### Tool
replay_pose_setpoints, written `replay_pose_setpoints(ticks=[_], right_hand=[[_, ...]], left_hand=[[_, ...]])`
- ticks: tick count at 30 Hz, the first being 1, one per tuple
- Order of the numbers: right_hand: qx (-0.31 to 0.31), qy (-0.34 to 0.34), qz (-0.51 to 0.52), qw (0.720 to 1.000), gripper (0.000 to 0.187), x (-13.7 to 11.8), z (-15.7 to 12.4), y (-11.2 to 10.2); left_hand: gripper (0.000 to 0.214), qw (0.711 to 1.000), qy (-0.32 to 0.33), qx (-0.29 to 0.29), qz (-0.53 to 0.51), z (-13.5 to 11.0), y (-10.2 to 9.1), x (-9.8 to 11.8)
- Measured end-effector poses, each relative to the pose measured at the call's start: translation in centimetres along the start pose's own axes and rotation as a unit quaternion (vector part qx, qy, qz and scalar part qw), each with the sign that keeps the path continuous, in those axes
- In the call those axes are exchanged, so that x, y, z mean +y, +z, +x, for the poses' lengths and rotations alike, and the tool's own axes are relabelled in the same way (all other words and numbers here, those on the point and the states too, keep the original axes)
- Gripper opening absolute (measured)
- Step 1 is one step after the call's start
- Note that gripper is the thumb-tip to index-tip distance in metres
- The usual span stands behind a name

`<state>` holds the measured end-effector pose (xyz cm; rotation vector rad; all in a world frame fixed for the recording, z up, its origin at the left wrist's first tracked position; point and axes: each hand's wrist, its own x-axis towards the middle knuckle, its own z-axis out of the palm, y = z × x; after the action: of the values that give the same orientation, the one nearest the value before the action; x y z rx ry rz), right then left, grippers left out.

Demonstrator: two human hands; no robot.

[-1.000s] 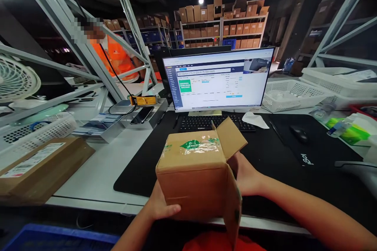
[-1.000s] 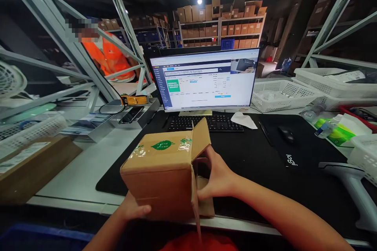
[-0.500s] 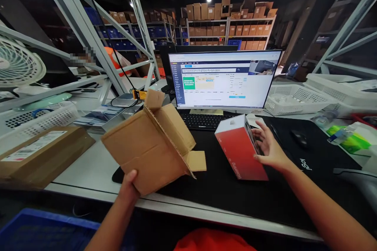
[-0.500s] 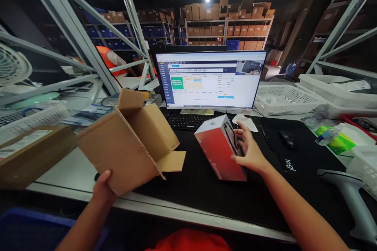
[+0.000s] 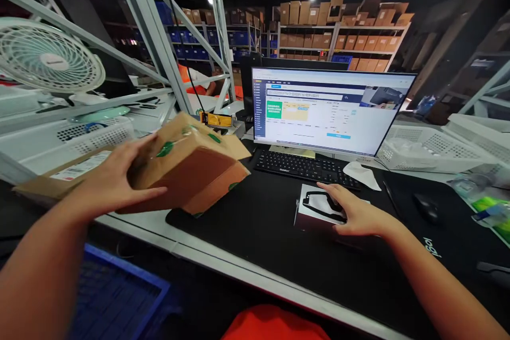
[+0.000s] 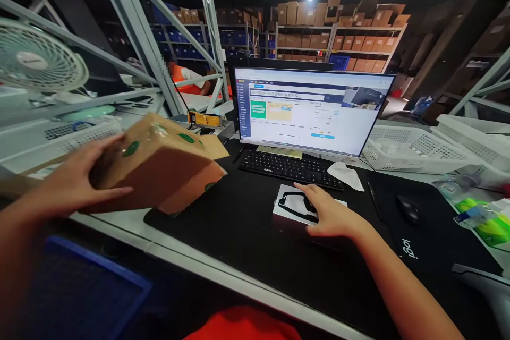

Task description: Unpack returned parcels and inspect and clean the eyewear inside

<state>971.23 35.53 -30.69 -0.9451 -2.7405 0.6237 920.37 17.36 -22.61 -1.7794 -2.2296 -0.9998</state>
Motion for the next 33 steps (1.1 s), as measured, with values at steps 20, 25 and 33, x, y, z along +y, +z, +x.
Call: replay_pose_setpoints(ticks=[20, 25, 33], right_hand=[[0.418, -0.037, 0.121, 0.899, 0.133, -2.9, -0.2, 2.1], [0.390, -0.043, 0.316, 0.864, 0.125, -4.4, 0.9, 7.3], [0.371, 0.082, 0.427, 0.820, 0.118, 2.0, -1.1, 8.5]], left_hand=[[0.104, 0.969, 0.204, -0.120, -0.074, 3.0, 9.7, 5.0], [0.157, 0.896, 0.226, -0.307, -0.228, -3.6, 19.0, 11.9], [0.103, 0.962, 0.264, -0.035, -0.056, 0.0, 14.3, 9.2]])
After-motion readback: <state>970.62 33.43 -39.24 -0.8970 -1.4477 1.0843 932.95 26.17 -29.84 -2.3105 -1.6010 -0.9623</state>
